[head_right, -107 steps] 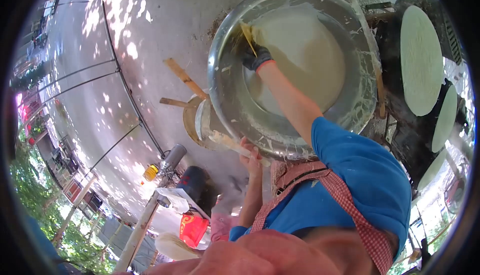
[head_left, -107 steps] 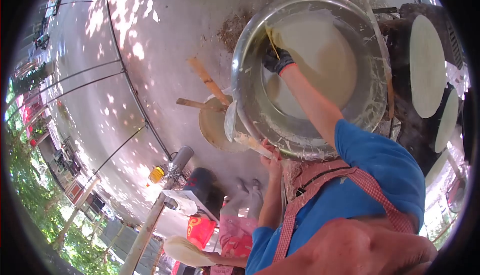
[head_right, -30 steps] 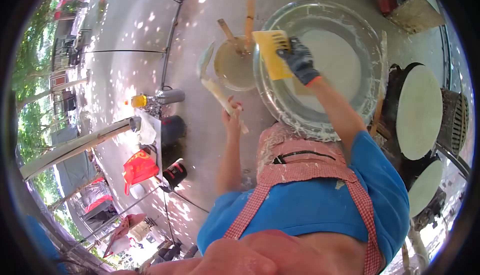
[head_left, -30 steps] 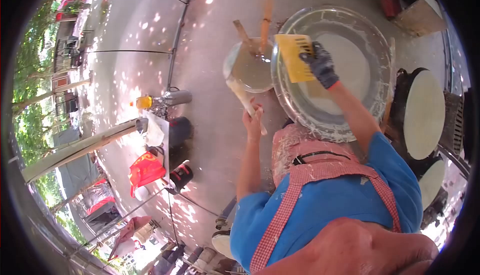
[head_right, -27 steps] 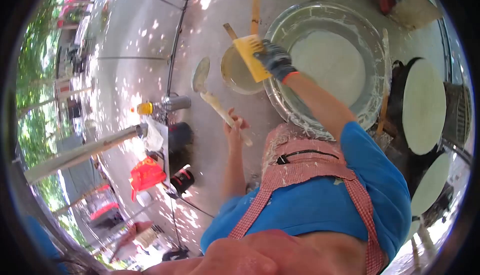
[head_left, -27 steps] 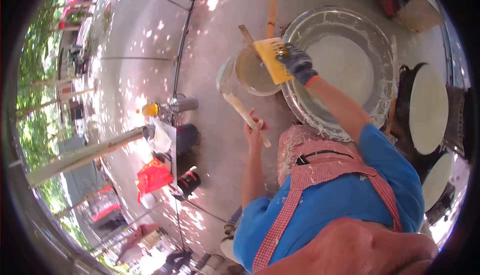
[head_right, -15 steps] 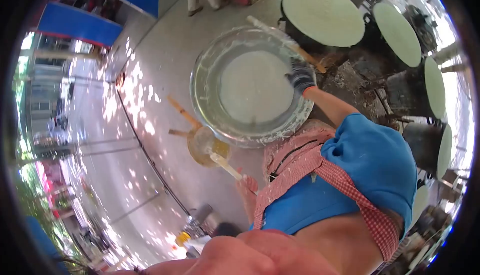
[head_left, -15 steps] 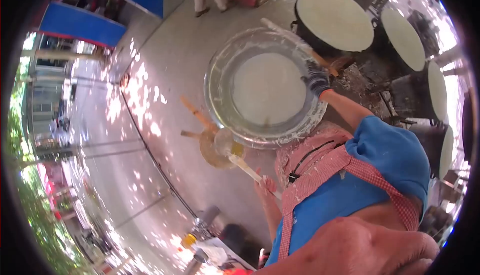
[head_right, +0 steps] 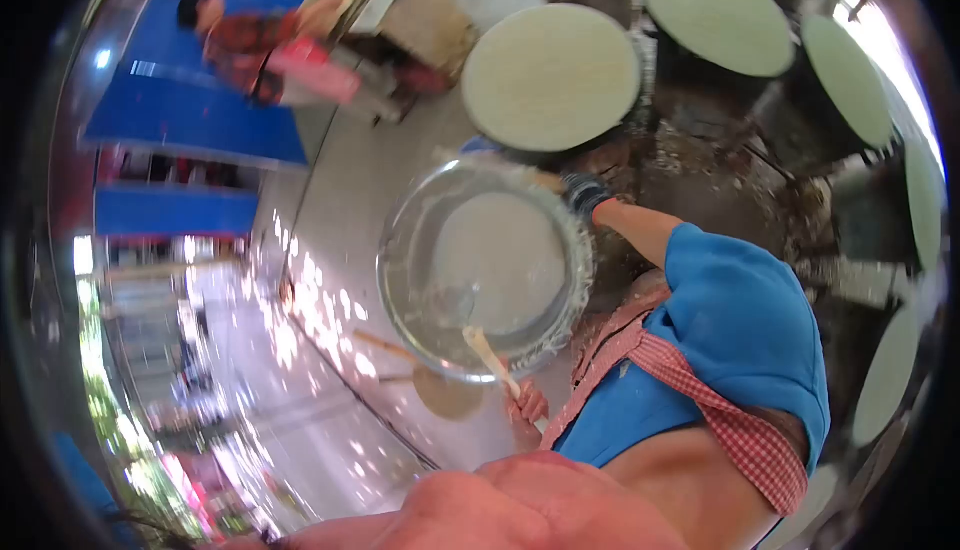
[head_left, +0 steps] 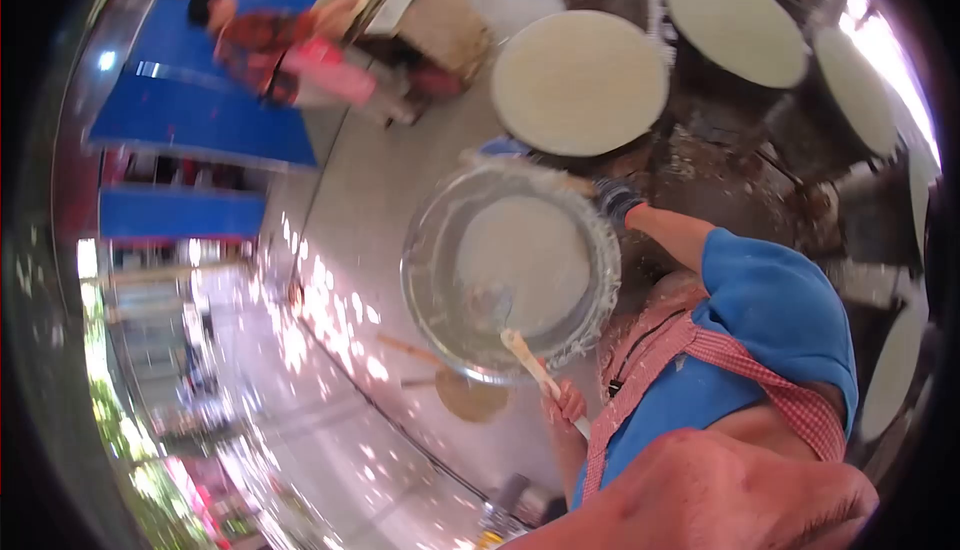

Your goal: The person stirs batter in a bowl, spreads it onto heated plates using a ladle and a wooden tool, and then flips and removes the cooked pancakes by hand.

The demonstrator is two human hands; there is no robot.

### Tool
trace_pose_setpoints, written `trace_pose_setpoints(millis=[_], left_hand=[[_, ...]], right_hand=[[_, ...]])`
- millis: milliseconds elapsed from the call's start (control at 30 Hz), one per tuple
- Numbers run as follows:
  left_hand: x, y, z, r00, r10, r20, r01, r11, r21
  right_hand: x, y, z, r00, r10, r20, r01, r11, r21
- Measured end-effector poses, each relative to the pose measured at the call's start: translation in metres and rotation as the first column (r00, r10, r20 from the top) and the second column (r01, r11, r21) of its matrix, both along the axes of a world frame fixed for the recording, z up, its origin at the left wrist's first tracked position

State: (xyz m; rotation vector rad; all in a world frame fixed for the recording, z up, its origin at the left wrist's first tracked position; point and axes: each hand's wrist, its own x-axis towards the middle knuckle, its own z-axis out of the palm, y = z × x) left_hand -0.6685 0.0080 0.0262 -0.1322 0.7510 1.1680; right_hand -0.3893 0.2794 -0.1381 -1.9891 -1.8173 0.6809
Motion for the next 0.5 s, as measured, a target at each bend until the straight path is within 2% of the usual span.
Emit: trace_pose_setpoints(millis=[33,100,133,200,233,267,300,333,400,433,467,500], left_hand=[[0.005,0.007,0.003,0.997,-0.079,0.006,0.079,0.997,0.007],[0.008,0.017,0.008,0.985,-0.17,0.023,0.164,0.974,0.157],[0.009,0.023,0.004,0.971,-0.237,0.026,0.229,0.959,0.169],[0.008,0.037,-0.002,0.933,-0.355,0.054,0.326,0.902,0.284],[0.011,0.048,0.006,0.899,-0.435,0.045,0.406,0.868,0.287],[0.02,0.06,0.022,0.866,-0.485,-0.121,0.5,0.831,0.242],[0.03,0.072,0.029,0.795,-0.541,-0.275,0.597,0.777,0.199],[0.037,0.088,0.022,0.715,-0.648,-0.26,0.697,0.689,0.2],[0.048,0.117,0.007,0.557,-0.798,-0.229,0.812,0.466,0.351],[0.051,0.134,-0.014,0.473,-0.854,-0.218,0.851,0.379,0.364],[0.055,0.154,-0.04,0.34,-0.935,-0.099,0.922,0.311,0.229],[0.073,0.161,-0.039,0.244,-0.969,-0.049,0.959,0.234,0.158]], right_hand=[[0.007,-0.02,0.048,0.998,0.039,-0.048,-0.043,0.996,-0.072],[0.025,-0.045,0.046,0.999,0.049,0.002,-0.049,0.998,-0.037],[0.035,-0.063,0.048,1.0,-0.019,0.008,0.019,0.999,-0.026],[0.053,-0.107,0.054,0.947,-0.032,-0.319,0.095,0.978,0.184],[0.061,-0.125,0.078,0.938,-0.113,-0.327,0.182,0.965,0.189],[0.069,-0.151,0.115,0.9,-0.186,-0.393,0.212,0.977,0.022],[0.079,-0.176,0.137,0.847,-0.283,-0.45,0.244,0.959,-0.144],[0.085,-0.196,0.134,0.804,-0.402,-0.437,0.377,0.914,-0.148],[0.093,-0.236,0.124,0.791,-0.535,-0.297,0.474,0.843,-0.254],[0.099,-0.259,0.122,0.735,-0.617,-0.282,0.565,0.787,-0.248],[0.105,-0.282,0.121,0.687,-0.662,-0.3,0.641,0.747,-0.178],[0.106,-0.299,0.12,0.643,-0.692,-0.329,0.702,0.704,-0.108]])
